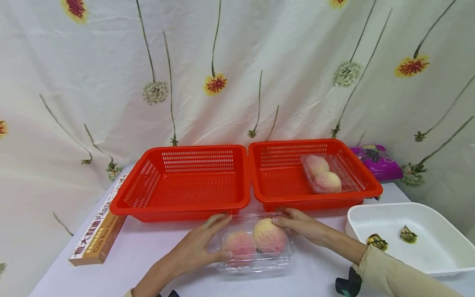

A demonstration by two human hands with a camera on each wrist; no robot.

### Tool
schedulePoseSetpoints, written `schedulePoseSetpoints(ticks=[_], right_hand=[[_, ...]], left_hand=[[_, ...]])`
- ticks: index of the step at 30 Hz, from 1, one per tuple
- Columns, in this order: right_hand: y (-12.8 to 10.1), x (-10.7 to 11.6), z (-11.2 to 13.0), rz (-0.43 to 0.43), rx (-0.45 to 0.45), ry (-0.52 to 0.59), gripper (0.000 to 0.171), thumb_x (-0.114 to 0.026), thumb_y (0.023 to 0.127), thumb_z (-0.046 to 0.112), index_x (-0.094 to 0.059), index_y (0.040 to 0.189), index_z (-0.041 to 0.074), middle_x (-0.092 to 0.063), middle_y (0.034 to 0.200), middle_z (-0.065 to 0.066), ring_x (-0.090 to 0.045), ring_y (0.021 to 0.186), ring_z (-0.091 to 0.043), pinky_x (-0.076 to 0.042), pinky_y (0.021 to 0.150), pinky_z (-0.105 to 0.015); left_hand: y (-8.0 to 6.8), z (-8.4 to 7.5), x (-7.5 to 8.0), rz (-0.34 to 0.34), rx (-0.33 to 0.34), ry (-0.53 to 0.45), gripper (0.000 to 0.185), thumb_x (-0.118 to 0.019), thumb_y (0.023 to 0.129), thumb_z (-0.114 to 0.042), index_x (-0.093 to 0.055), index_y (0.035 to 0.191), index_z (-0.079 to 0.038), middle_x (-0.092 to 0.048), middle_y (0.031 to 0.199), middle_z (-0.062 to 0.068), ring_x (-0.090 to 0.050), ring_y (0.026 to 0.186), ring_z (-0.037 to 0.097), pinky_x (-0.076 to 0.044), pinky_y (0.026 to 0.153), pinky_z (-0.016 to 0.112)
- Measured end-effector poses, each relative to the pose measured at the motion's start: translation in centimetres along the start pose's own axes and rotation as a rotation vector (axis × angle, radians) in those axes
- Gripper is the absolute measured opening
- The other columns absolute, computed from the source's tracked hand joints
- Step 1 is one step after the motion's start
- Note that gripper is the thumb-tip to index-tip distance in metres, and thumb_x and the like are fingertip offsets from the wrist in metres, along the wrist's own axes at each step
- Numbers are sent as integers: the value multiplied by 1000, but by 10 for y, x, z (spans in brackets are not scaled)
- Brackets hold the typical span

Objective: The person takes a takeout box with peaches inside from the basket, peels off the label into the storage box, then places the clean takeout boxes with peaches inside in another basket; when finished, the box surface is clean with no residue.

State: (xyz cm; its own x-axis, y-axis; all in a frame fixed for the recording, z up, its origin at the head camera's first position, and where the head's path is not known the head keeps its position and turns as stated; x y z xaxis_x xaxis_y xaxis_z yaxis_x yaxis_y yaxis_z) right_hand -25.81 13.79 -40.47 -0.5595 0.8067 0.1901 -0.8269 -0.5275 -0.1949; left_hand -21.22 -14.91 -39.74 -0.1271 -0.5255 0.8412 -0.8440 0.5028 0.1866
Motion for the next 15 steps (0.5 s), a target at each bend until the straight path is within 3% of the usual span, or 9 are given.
schedulePoseSetpoints(ticks=[4, 7, 10, 15], right_hand=[[1, -1, 0, 14, -5, 41, 64, -56, 95, 33, -35, 142, -4, -48, 136, -15, -42, 125, -29, -25, 110, -59], [-1, -2, -1, 16, -5, 51, 60, -56, 95, 33, -40, 137, -7, -53, 127, -14, -46, 118, -26, -30, 109, -54], [-2, -2, -3, 14, -4, 46, 52, -56, 96, 31, -47, 128, -8, -57, 113, -10, -49, 107, -23, -38, 100, -41], [-7, -1, -4, 22, 0, 53, 36, -58, 95, 28, -51, 116, 0, -52, 103, -6, -46, 101, -20, -39, 87, -33]], left_hand=[[0, 1, 1, 0, 4, -2, 85, -64, 78, -65, -38, 148, -25, -39, 148, -2, -50, 125, 32, -43, 95, 60], [0, 1, 0, 4, 11, -9, 85, -65, 78, -64, -37, 148, -26, -39, 149, -2, -49, 126, 32, -42, 95, 61], [-1, 1, 0, 6, 19, -12, 84, -65, 77, -64, -37, 148, -28, -38, 149, -2, -48, 127, 32, -42, 95, 62], [-1, 2, -2, 14, 4, -21, 83, -65, 77, -63, -36, 148, -32, -35, 152, -4, -45, 131, 32, -40, 96, 63]])
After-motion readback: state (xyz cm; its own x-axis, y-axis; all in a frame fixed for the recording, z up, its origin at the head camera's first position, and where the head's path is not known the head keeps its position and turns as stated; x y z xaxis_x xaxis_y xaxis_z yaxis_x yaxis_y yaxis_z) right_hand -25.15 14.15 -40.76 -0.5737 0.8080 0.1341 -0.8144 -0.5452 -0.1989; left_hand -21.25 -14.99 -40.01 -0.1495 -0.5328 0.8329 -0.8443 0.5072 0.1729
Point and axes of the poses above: each hand's wrist, its own y-axis towards the middle knuckle, its own x-axis out of the back of the hand, z = x × y, the point moved 3 cm from there along y, towards the middle knuckle
